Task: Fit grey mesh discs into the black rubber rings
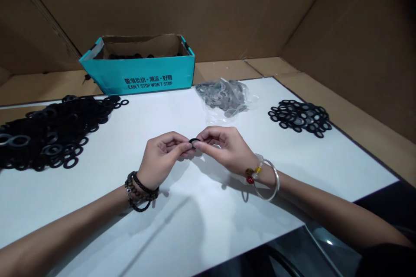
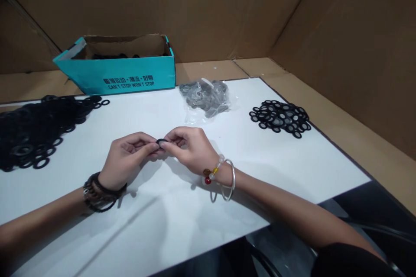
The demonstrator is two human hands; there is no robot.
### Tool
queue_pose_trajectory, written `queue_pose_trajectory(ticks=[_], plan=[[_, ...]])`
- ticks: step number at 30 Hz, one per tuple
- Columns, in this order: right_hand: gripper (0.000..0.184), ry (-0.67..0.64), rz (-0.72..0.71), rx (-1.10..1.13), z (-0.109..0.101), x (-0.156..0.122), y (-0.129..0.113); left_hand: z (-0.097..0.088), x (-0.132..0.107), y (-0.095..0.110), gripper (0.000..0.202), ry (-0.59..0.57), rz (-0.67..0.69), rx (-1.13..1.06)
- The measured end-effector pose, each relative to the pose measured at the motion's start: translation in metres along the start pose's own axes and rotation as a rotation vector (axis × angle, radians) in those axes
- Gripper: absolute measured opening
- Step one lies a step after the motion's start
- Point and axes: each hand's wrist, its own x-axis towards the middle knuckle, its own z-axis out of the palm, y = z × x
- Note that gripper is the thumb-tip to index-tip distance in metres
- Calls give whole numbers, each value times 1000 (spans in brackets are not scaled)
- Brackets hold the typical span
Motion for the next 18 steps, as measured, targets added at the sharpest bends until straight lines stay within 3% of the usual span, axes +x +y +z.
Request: queue_pose_trajectory(ticks=[6,10,18], plan=[[23,-65,180,384,9,1,5,3,0,3,16,-116,-29,3],[22,-58,208,404,15,0,7,3,1,5,18,-167,-79,57],[17,-91,233,408,12,-1,8,2,2,5,17,-160,-124,26]])
